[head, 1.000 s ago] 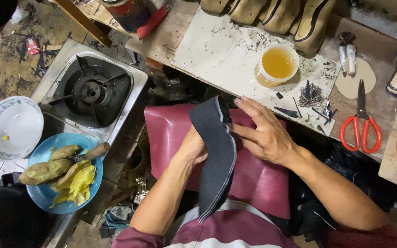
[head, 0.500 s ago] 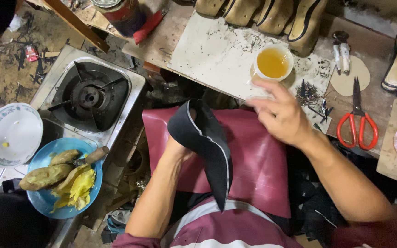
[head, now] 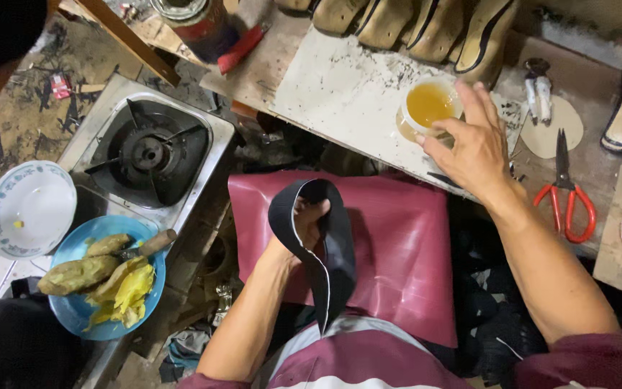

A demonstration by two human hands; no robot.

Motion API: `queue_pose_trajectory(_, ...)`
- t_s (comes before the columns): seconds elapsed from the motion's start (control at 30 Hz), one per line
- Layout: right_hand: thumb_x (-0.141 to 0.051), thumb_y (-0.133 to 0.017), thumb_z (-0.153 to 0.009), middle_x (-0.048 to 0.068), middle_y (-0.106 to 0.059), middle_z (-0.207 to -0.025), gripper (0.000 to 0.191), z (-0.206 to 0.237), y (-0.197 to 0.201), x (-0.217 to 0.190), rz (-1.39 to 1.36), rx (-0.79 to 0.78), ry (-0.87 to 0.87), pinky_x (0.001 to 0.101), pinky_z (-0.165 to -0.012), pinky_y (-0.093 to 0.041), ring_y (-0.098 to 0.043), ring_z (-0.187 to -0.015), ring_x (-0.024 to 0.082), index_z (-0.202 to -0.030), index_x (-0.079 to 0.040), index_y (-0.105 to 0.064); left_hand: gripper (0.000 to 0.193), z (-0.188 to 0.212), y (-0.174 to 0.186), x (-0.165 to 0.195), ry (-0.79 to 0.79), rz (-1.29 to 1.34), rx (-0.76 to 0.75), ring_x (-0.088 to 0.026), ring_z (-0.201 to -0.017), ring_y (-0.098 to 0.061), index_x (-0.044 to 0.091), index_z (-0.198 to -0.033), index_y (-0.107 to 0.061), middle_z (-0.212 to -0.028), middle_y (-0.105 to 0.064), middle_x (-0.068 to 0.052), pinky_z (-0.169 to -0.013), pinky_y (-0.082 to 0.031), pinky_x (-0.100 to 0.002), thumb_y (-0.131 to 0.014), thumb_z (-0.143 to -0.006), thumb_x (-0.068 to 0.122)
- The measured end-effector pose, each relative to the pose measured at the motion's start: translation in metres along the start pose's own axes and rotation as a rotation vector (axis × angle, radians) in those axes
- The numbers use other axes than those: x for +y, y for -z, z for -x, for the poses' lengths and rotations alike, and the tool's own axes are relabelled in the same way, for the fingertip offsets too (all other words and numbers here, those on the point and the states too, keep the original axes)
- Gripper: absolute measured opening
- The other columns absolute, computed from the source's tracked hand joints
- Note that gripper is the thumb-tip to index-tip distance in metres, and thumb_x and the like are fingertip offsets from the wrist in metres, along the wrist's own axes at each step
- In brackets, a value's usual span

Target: The person repeatedly picks up a black shoe upper and a separate black insole, aligns them, and presses the edges together by hand. They rotate the shoe to check alignment and continue pressing along the perimeter. The process is repeated multiple times without a visible final assembly state.

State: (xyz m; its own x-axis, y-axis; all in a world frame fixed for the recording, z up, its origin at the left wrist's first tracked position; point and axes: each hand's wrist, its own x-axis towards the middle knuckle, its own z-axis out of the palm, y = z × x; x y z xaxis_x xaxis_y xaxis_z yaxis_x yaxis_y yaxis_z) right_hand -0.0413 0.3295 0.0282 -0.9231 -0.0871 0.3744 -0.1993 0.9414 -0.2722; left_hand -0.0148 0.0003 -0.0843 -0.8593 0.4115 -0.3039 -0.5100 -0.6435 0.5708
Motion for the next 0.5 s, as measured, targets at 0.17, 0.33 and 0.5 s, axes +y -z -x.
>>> queue_pose_trajectory(0.17,-0.019,-0.079,-0.089,0.016,-0.049,-0.156,0.017,0.019,0.015,-0.039,-0.378,0.000,-0.002,0.0452,-0.123,-0.043,-0.050,-0.146,0.034,-0.099,-0.006,-0.075,0.014,0.008,-0.014,0.007,0.090,0.350,-0.072,-0.020,-0.093,-0.074,0.006,-0.107,-0.073,-0.105,-0.076,-0.008,-0.085,-0.060,-0.035,-0.062,-0.099,0.001)
queue_pose_trajectory(0.33,-0.003,-0.073,-0.081,0.019,-0.043,-0.156,0.038,0.054,0.011,-0.094,-0.671,-0.242,0.129,0.0430,-0.114,-0.043,-0.048,-0.140,0.033,-0.118,-0.005,-0.073,0.017,0.000,-0.036,-0.004,0.044,0.272,-0.083,-0.018,-0.097,-0.071,0.006,-0.113,-0.072,-0.108,-0.075,-0.007,-0.088,-0.058,-0.034,-0.064,-0.098,0.003)
queue_pose_trajectory(0.5,0.007,-0.063,-0.086,0.017,-0.039,-0.159,0.046,0.061,-0.011,-0.100,-0.804,-0.245,0.094,0.0418,-0.118,-0.043,-0.046,-0.147,0.031,-0.129,-0.007,-0.068,0.016,-0.001,-0.052,-0.021,-0.088,0.079,-0.055,-0.018,-0.104,-0.070,0.002,-0.116,-0.068,-0.112,-0.074,-0.008,-0.094,-0.056,-0.034,-0.066,-0.100,0.001)
